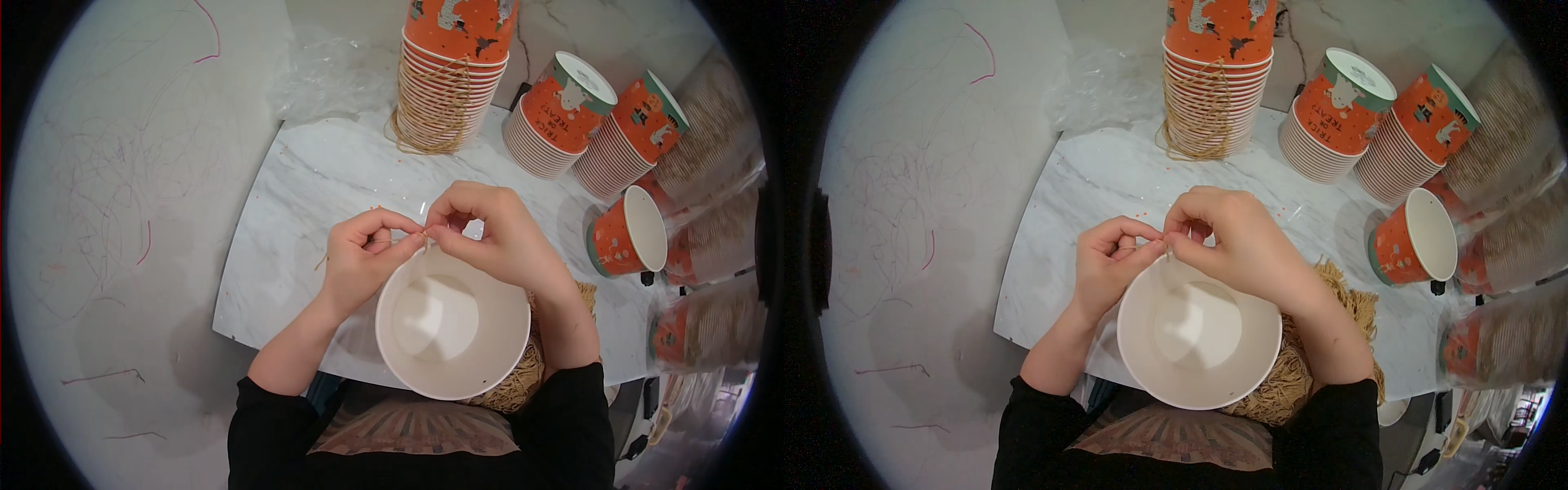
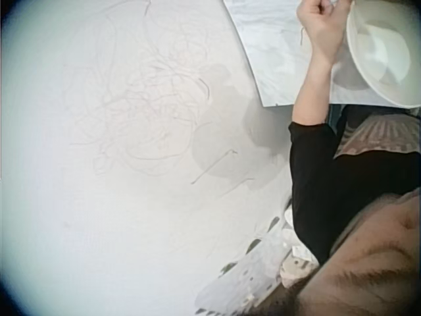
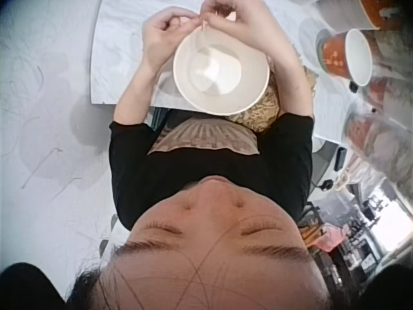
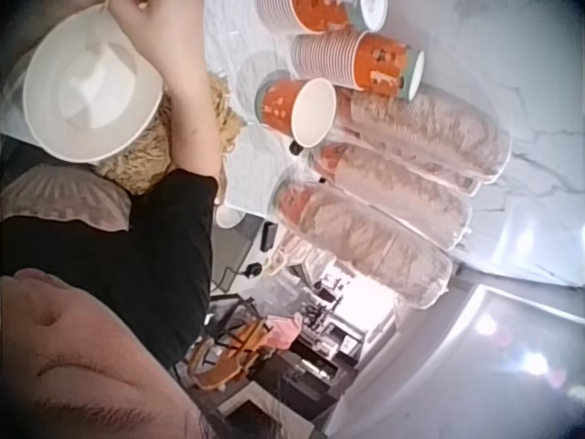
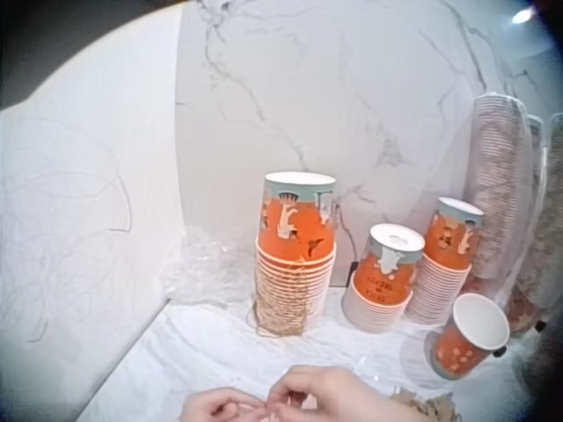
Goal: Attaching string handles to decorative paper buckets.
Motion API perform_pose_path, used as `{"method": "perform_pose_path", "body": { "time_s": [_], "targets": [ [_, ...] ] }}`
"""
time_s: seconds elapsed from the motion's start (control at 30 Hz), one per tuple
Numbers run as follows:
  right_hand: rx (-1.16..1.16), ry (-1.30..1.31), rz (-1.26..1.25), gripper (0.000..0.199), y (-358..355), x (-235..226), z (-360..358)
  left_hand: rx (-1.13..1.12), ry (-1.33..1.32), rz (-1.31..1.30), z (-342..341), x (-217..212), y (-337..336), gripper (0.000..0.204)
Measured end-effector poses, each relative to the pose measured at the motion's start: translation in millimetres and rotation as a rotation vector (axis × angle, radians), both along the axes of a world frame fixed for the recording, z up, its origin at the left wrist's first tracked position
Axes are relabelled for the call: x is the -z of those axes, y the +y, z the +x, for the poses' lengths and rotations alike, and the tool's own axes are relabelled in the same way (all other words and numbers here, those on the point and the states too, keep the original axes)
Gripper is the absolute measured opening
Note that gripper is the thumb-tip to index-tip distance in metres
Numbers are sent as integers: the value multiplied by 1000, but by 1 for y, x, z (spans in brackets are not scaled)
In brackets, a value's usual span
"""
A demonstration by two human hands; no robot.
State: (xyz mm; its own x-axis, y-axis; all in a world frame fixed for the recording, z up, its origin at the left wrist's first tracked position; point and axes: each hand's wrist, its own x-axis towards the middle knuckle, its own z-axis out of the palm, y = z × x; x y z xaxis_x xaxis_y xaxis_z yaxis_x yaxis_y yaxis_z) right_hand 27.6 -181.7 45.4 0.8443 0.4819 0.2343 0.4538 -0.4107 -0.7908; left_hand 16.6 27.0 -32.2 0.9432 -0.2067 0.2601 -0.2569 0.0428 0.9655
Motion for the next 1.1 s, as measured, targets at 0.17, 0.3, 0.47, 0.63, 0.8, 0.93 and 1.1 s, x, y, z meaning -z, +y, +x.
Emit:
{"method": "perform_pose_path", "body": {
  "time_s": [0.17, 0.3, 0.47, 0.63, 0.8, 0.93, 1.1],
  "targets": [
    [-17, 104, 32, 11, -3, 8, 10, -54, 0, -50, 0, 4, -2, 10],
    [-43, 162, 58, 12, -3, 11, 15, -57, 11, -71, 1, 5, -2, 11],
    [-77, 269, 88, 12, -3, 17, 20, -60, 75, -69, 4, 6, -1, 11],
    [-61, 140, 54, 13, -2, 15, 16, -40, 81, -71, 6, 4, 1, 14],
    [-69, 35, -5, 13, 1, 14, 10, -82, 99, -110, 5, 8, -3, 19],
    [-79, -107, -44, 18, 2, 8, 6, -93, 85, -132, 5, 9, -3, 17],
    [-74, -120, -46, 18, 4, 7, 4, -105, 70, -139, 3, 5, -4, 16]
  ]
}}
